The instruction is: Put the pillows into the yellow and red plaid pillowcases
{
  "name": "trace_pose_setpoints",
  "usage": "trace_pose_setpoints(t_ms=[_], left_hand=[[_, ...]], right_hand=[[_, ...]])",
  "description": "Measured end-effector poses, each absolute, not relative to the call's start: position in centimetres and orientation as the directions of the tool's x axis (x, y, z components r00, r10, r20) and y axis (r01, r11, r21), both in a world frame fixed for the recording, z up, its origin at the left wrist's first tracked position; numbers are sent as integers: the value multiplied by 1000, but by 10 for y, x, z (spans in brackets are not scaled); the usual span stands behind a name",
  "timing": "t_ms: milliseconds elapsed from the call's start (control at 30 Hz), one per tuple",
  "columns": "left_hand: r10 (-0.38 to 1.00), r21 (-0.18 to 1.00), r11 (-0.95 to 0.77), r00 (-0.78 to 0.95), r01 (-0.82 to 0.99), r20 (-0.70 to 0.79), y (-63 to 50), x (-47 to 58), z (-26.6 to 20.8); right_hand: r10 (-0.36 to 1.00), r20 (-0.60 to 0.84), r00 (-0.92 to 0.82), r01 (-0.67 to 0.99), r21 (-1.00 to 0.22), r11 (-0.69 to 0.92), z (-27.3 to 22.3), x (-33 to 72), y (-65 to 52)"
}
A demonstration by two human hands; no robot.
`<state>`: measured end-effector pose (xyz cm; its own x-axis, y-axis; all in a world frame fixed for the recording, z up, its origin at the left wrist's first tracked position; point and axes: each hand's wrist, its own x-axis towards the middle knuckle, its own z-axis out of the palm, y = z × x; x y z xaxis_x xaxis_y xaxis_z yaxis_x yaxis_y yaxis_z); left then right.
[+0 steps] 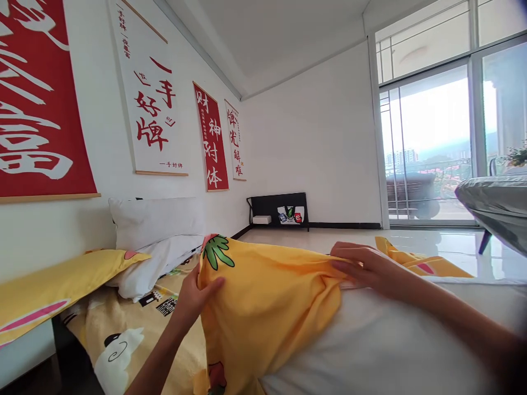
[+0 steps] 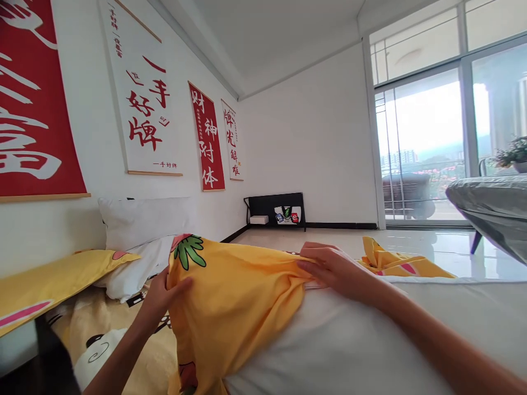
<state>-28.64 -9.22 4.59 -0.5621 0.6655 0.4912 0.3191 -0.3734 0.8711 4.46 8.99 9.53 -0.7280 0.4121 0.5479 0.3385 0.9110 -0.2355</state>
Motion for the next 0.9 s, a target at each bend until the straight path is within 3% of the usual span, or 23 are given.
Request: trace_pose_setpoints(t_ms=[133, 267, 333, 433, 500, 567, 667, 767, 833, 900], left_hand=[[577, 882, -381, -674, 277, 461, -90, -273, 51], [655, 914, -393, -667, 102, 356, -86, -280, 53], [635, 900, -405, -657, 163, 405, -86, -283, 57], [568, 817, -442, -590, 369, 574, -86, -281, 65], [468, 730, -436, -560, 527, 683, -84, -277, 71], [330, 650, -388, -561, 653, 760, -80, -274, 74], [291, 654, -320, -586, 685, 756, -69, -279, 68], [428, 746, -311, -614, 589, 663, -60, -291, 57], [524, 834, -337, -648, 438, 552, -59, -301, 51], [637, 911, -353, -658, 214, 401, -64, -308, 46]], right_hand=[[558, 545, -626, 415, -373, 830, 93, 39, 90], [554, 522, -649, 439, -337, 832, 90, 40, 97], [518, 519, -680, 467, -237, 852, 96, 41, 102], [420, 587, -692, 526, 13, 850, 116, 45, 104], [333, 698, -634, 594, 164, 787, 131, 50, 99], [261, 788, -558, 656, 227, 720, 140, 54, 93], [327, 756, -566, 645, 160, 748, 136, 60, 85], [519, 523, -676, 604, -11, 797, 121, 67, 85], [588, 344, -732, 595, -97, 798, 113, 74, 87], [580, 253, -774, 554, -172, 815, 112, 82, 90]])
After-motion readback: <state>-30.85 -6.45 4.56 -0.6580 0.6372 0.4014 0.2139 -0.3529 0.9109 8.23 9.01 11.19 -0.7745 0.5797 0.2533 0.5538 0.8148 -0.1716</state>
